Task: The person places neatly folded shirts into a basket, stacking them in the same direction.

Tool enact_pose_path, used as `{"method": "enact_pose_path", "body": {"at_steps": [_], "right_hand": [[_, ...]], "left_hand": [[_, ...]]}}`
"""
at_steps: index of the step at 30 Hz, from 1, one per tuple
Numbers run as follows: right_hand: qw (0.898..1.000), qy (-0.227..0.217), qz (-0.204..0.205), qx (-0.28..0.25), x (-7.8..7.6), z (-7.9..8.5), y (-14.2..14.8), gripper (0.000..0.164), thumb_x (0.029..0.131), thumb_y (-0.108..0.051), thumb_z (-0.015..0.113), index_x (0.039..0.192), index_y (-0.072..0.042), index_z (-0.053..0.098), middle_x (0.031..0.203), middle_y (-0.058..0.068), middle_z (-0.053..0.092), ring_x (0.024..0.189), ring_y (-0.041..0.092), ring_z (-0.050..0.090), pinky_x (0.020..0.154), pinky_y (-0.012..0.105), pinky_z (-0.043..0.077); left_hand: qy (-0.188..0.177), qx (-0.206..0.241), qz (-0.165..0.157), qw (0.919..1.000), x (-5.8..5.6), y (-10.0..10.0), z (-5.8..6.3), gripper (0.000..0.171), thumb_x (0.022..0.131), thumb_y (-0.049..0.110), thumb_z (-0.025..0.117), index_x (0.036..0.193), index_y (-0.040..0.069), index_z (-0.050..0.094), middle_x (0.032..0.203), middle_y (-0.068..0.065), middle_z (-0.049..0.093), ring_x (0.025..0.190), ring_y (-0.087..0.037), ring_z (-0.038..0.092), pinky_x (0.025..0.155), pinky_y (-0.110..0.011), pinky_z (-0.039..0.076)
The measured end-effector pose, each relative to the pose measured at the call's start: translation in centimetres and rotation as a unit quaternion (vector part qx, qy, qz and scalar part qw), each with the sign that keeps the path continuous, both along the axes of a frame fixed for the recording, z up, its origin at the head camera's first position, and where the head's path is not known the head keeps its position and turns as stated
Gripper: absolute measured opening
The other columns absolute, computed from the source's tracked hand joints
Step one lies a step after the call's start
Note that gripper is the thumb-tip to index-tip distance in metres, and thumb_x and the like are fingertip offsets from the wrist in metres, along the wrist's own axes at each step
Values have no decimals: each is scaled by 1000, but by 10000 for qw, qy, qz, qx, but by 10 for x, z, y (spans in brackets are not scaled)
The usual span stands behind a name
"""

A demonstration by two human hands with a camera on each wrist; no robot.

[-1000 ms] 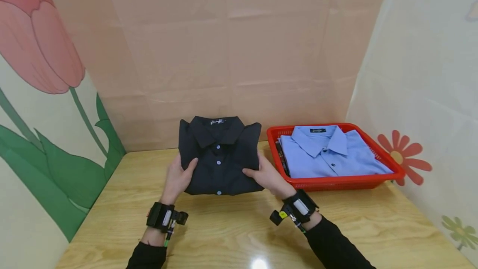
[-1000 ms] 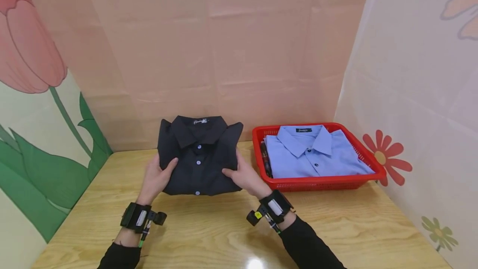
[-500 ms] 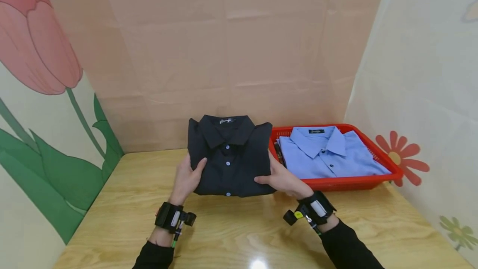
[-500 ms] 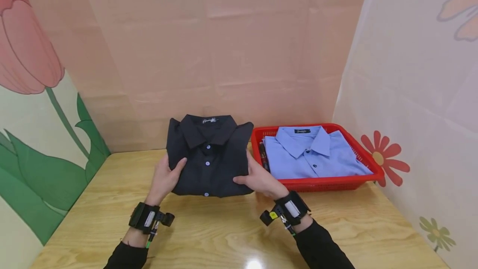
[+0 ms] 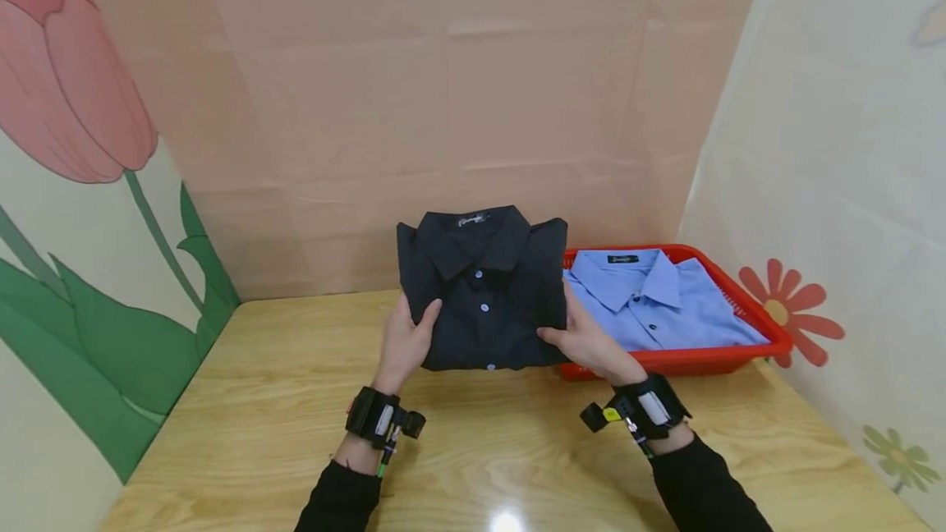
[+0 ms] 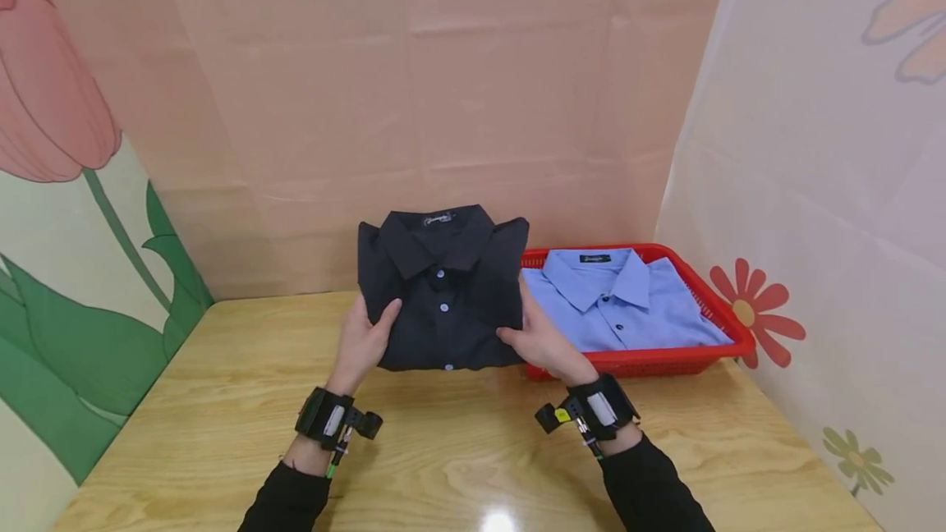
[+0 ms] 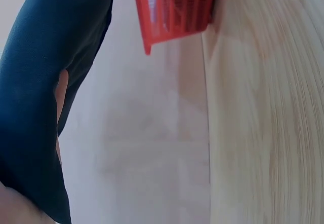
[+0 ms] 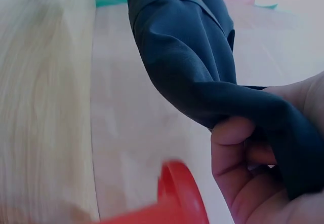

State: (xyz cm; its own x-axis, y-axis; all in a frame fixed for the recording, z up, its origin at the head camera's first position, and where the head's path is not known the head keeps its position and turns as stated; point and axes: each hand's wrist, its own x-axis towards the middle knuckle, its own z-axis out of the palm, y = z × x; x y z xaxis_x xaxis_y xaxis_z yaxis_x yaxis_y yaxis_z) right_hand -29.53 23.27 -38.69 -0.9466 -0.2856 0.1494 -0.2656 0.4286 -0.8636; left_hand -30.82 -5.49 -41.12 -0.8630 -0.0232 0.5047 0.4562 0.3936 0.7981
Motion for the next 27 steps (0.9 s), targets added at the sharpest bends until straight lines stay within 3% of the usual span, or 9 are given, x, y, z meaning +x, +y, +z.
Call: {"method": "enact_pose_path", "body": {"at_steps": [7,15,20,27], "right_hand": [[9992,-17,-230,334,1,8,27,97,92,-2,59,159,-25,-8,165,14,0,141,43,16,114,71,4],[9974,-182,-619,310,-1,19,62,97,93,1,56,157,-33,-9,165,15,3,142,47,17,111,74,12],[9946,-69,-931,445,-1,23,82,98,94,-1,56,156,-38,-11,165,15,6,141,47,18,108,75,19],[9921,-42,-1211,314,-2,24,107,97,96,-1,53,154,-42,-14,165,14,1,142,48,13,107,75,21]], "left_hand": [[-148,-19,-327,9994,-3,28,5,53,100,31,57,147,10,40,139,-15,57,123,-28,59,105,-47,46],[-534,-271,-892,9942,-7,61,17,66,104,35,47,158,13,17,157,-11,36,141,-25,40,115,-45,34],[-771,-337,-1390,9867,-13,82,23,66,104,30,42,159,17,8,161,-6,26,147,-19,29,119,-41,27],[-905,-429,-1690,9805,-18,114,24,74,96,20,39,159,14,2,163,-2,22,144,-13,31,120,-38,26]]}}
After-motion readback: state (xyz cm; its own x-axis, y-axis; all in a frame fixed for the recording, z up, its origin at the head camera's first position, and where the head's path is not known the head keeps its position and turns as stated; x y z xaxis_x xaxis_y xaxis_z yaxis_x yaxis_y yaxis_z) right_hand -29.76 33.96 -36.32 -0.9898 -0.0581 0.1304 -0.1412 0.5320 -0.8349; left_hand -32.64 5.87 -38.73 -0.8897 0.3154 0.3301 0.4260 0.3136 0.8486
